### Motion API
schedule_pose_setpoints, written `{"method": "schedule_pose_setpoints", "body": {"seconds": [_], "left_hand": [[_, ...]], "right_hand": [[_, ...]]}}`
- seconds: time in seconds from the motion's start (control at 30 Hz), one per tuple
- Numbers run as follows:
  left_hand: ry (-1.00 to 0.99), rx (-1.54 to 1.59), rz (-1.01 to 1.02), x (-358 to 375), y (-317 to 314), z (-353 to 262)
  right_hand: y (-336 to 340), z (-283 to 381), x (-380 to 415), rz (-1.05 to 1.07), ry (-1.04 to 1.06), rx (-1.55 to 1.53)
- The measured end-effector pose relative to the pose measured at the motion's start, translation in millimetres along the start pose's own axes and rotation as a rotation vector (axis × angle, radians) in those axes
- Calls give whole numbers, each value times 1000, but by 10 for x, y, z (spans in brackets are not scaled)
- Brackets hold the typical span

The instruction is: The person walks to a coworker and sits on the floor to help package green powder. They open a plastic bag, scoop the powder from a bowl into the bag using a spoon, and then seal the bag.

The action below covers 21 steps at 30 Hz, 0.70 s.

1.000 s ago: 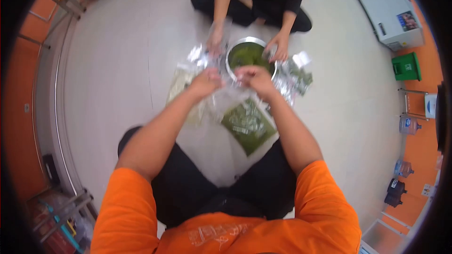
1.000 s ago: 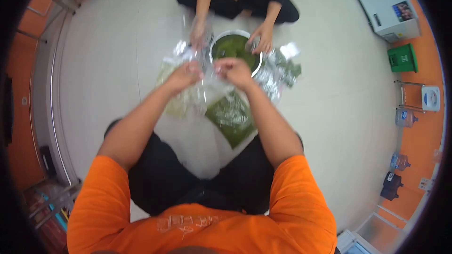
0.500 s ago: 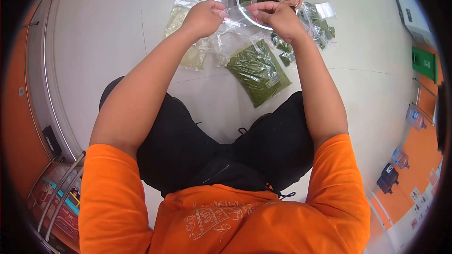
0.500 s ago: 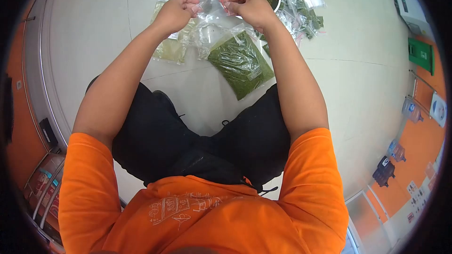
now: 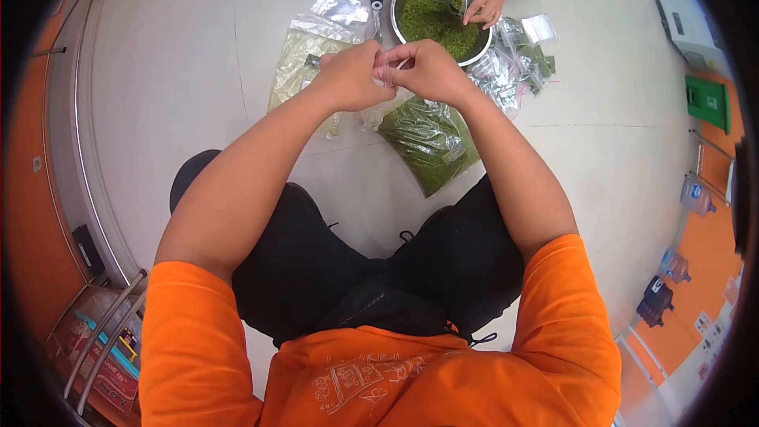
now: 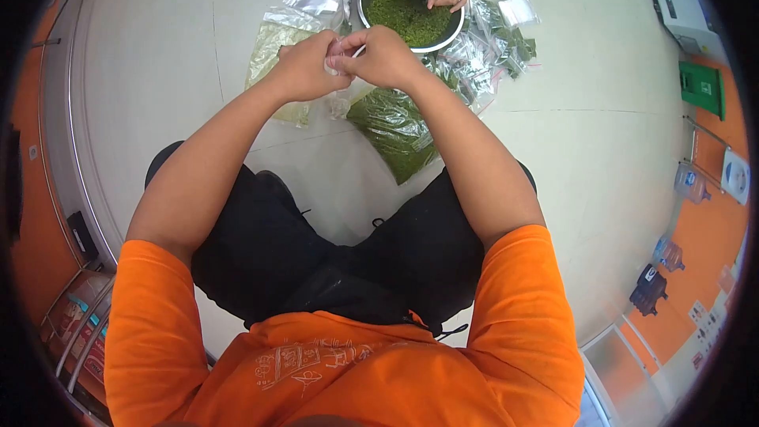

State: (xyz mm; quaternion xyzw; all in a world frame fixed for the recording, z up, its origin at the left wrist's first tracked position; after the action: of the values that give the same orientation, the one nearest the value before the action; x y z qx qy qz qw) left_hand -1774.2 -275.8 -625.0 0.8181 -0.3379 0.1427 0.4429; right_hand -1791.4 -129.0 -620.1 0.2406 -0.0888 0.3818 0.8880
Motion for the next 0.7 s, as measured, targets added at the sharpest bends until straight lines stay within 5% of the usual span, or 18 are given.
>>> {"method": "schedule_pose_setpoints", "body": {"seconds": [0.7], "left_hand": [[-54,2,-18,14,-32,-36]], "right_hand": [[-37,-68,26,105,-73,-239]]}}
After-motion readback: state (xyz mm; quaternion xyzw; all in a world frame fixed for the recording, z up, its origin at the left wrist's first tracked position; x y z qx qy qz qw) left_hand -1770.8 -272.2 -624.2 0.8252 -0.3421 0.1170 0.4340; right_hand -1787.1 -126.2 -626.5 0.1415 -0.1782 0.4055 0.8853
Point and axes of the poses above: each hand's wrist, its own x-axis away from the middle knuckle, its own y-axis out of the back of the hand, z = x × y, the point moved 4 cm from there along -x, towards the middle knuckle, and after that the axes turned 11 degrees about z, right-handed, at the moved point
